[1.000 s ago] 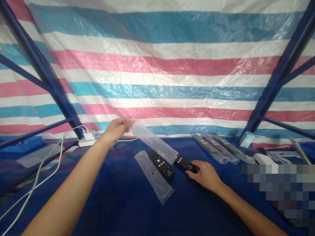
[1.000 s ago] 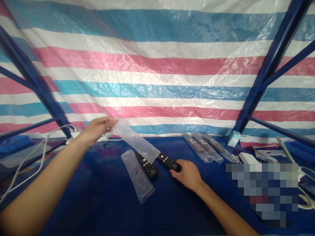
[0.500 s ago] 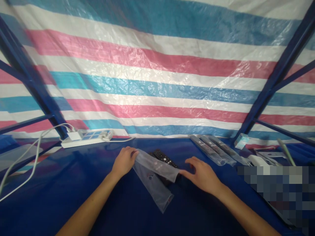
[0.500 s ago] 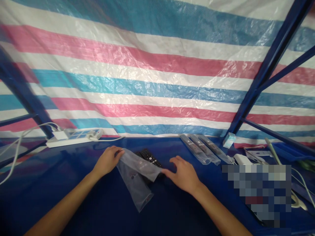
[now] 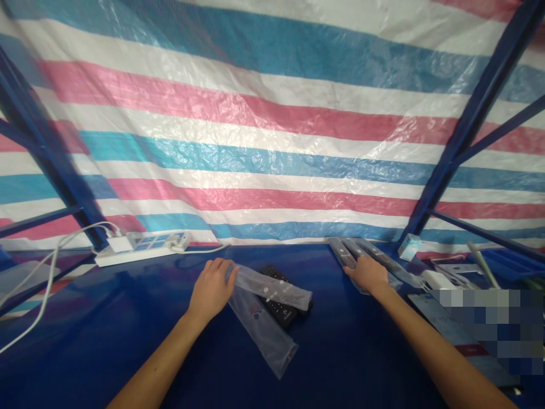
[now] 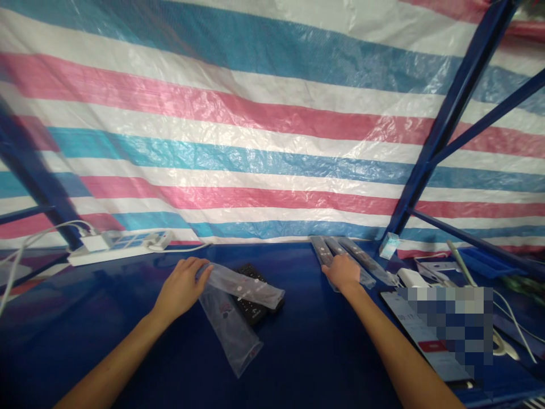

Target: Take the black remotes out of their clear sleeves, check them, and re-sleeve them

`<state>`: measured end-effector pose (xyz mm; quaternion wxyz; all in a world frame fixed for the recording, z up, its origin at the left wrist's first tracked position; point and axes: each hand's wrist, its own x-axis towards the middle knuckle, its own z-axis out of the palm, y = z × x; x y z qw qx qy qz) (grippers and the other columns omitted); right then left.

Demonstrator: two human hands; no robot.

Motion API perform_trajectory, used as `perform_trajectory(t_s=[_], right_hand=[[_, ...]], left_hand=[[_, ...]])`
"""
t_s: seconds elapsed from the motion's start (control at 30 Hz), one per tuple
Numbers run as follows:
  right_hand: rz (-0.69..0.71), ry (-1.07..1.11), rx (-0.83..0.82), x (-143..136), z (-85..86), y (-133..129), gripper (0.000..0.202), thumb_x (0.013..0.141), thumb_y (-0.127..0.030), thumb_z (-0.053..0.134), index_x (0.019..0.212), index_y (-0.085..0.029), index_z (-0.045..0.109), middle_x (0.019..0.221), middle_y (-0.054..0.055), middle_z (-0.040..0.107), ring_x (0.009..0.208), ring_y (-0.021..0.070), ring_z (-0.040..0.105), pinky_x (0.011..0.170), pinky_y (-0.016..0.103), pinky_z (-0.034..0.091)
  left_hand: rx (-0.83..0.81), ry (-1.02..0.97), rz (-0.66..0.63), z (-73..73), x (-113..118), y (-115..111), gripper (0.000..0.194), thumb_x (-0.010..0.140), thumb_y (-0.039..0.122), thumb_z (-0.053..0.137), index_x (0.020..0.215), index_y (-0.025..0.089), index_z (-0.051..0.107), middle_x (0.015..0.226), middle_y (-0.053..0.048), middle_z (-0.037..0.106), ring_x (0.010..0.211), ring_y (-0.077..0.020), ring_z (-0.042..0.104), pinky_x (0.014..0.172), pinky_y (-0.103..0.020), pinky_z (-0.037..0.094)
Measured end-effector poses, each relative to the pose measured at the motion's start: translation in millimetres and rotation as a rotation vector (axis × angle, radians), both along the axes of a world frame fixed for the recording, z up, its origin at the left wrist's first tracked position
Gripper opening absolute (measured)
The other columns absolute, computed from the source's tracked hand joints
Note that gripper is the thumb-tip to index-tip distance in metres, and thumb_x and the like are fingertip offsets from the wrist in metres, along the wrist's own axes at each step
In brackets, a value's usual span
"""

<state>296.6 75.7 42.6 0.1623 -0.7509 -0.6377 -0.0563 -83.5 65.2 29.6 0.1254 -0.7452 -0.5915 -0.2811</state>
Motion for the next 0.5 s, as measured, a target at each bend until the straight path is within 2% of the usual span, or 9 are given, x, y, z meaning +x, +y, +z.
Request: perform_trajectory(t_s=[0.1, 0.23, 0.4, 0.5], right_hand=[[-0.047, -0.024, -0.078, -16, 1.6, -17, 0.035, 0.076, -0.048, 0.061, 0.081, -0.015, 0.071, 0.085, 0.016, 0.068, 0.082, 0.0281, 0.067, 0.065, 0.035, 0.047], [0.034, -0.043, -0.152, -38, 1.9, -48, 0.034, 0.077, -0.051, 0.060, 0.075, -0.018, 0.067, 0.087, 0.011, 0.067, 0.079, 0.0243, 0.066, 0.063, 0.031, 0.045], [0.186, -0.004, -0.172, -60, -1.6, -78, 0.030, 0.078, -0.050, 0.061, 0.075, -0.020, 0.064, 0.088, 0.006, 0.064, 0.074, 0.0208, 0.065, 0.060, 0.029, 0.041], [0.217, 0.009, -0.168, -69, -4.1, -89, 0.028, 0.078, -0.048, 0.062, 0.074, -0.020, 0.063, 0.085, 0.005, 0.064, 0.071, 0.0199, 0.064, 0.058, 0.029, 0.040]], left_hand=[[0.010, 0.009, -0.013, 2.4, 2, 0, 0.032, 0.090, 0.034, 0.037, 0.095, 0.017, 0.065, 0.099, -0.011, 0.066, 0.095, -0.0290, 0.056, 0.088, -0.042, 0.046], [0.026, 0.022, -0.062, 15.7, 19, 3, 0.031, 0.091, 0.030, 0.037, 0.098, 0.016, 0.064, 0.103, -0.011, 0.065, 0.101, -0.0287, 0.055, 0.090, -0.041, 0.044], [-0.176, 0.045, -0.201, 36.3, 74, 16, 0.029, 0.091, 0.027, 0.041, 0.100, 0.015, 0.065, 0.104, -0.010, 0.066, 0.104, -0.0256, 0.056, 0.093, -0.037, 0.043], [-0.337, 0.083, -0.227, 42.5, 109, 27, 0.029, 0.091, 0.027, 0.042, 0.104, 0.014, 0.065, 0.110, -0.012, 0.065, 0.110, -0.0257, 0.054, 0.095, -0.036, 0.042]])
